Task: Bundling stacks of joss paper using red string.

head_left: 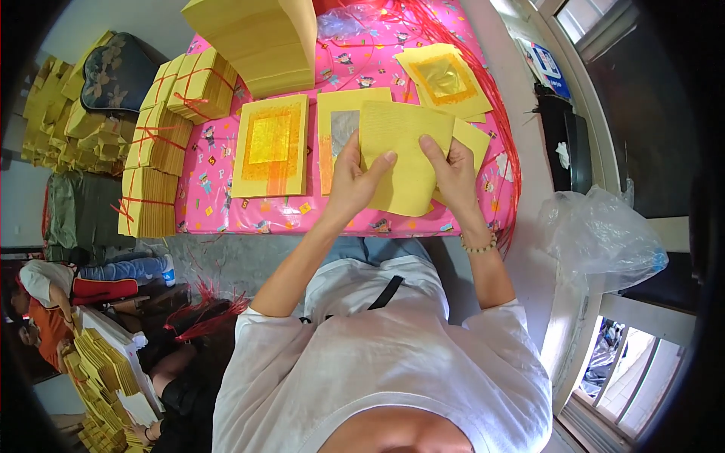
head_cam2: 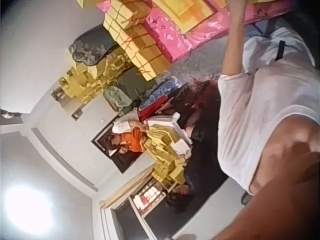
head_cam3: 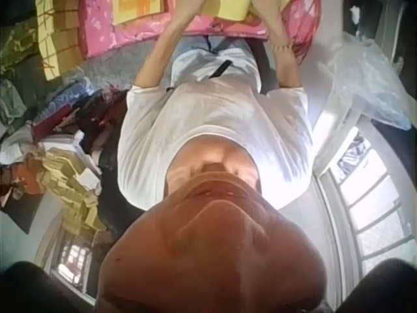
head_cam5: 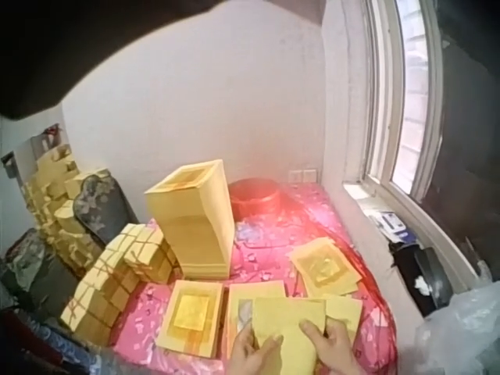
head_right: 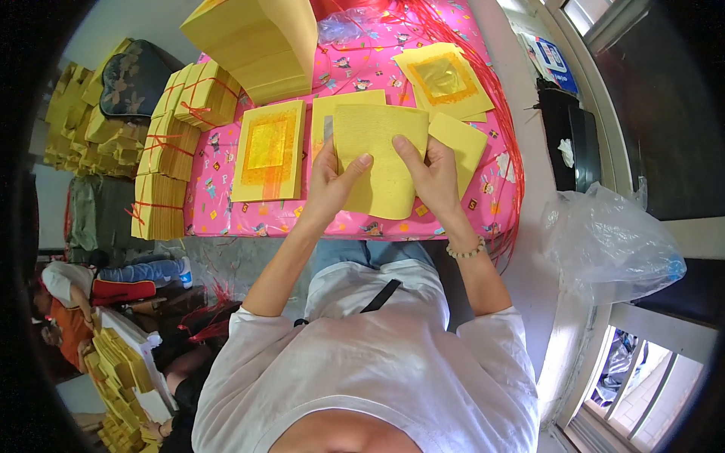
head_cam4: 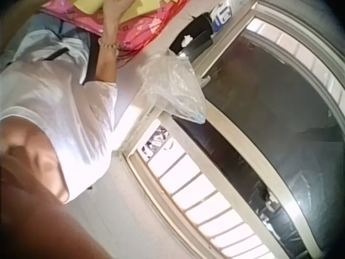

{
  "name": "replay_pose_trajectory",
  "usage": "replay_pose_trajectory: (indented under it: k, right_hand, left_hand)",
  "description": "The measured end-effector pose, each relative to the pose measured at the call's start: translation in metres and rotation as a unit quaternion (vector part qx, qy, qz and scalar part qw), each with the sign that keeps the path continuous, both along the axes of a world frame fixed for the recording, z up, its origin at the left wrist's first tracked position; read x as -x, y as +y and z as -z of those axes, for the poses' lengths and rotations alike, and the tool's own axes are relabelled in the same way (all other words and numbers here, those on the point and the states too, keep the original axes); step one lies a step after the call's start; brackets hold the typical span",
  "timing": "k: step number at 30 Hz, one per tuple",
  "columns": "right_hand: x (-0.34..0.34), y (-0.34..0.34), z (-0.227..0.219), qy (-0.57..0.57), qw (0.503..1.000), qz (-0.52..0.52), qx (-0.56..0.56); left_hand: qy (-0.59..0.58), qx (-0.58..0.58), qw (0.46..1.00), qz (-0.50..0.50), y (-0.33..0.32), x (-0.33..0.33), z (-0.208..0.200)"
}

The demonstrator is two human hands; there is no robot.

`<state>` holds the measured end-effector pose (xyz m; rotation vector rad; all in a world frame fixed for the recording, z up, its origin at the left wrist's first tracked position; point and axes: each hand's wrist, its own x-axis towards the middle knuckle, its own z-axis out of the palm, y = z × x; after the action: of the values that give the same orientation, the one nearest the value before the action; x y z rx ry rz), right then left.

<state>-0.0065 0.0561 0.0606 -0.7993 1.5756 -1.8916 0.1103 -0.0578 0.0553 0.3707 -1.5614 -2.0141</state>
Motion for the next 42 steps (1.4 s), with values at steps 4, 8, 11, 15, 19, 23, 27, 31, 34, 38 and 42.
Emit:
replay_pose_trajectory:
  k: [4,8,11,15,19,23,27,31,34,38,42]
  right_hand:
    - [0.008,-0.006,0.0,-0.019,0.997,0.057,0.043]
    - [0.007,-0.005,-0.006,-0.022,0.997,0.073,0.031]
    - [0.022,0.005,0.006,-0.028,0.999,0.033,-0.004]
    - [0.019,0.012,0.002,-0.004,0.998,0.062,-0.018]
    - [0.012,0.024,-0.012,-0.053,0.994,-0.012,-0.099]
    - [0.014,0.032,-0.002,-0.025,0.994,-0.031,-0.104]
    - [0.017,0.036,-0.007,-0.034,0.992,-0.01,-0.12]
    - [0.019,0.045,-0.007,-0.039,0.984,-0.048,-0.165]
    - [0.024,0.046,-0.004,-0.044,0.985,-0.025,-0.165]
    - [0.022,0.052,0.002,-0.05,0.982,-0.052,-0.172]
    - [0.023,0.055,-0.004,-0.016,0.981,-0.038,-0.189]
  left_hand:
    - [-0.004,-0.015,1.0,0.011,0.0,-0.003,-0.001]
    - [-0.023,-0.028,0.999,0.021,-0.001,-0.004,0.001]
    - [-0.042,-0.027,0.998,0.044,-0.004,-0.006,-0.004]
    - [-0.07,-0.03,0.995,0.065,-0.004,-0.004,0.001]
    - [-0.073,-0.054,0.994,0.059,-0.006,-0.001,-0.006]
    - [-0.089,-0.048,0.992,0.075,-0.008,0.01,-0.001]
    - [-0.106,-0.07,0.989,0.081,-0.01,0.021,-0.003]
    - [-0.126,-0.09,0.983,0.1,-0.01,0.03,-0.004]
    - [-0.132,-0.084,0.981,0.111,-0.011,0.041,-0.003]
    - [-0.156,-0.073,0.979,0.11,-0.014,0.047,-0.013]
    - [-0.151,-0.067,0.98,0.107,-0.014,0.057,-0.003]
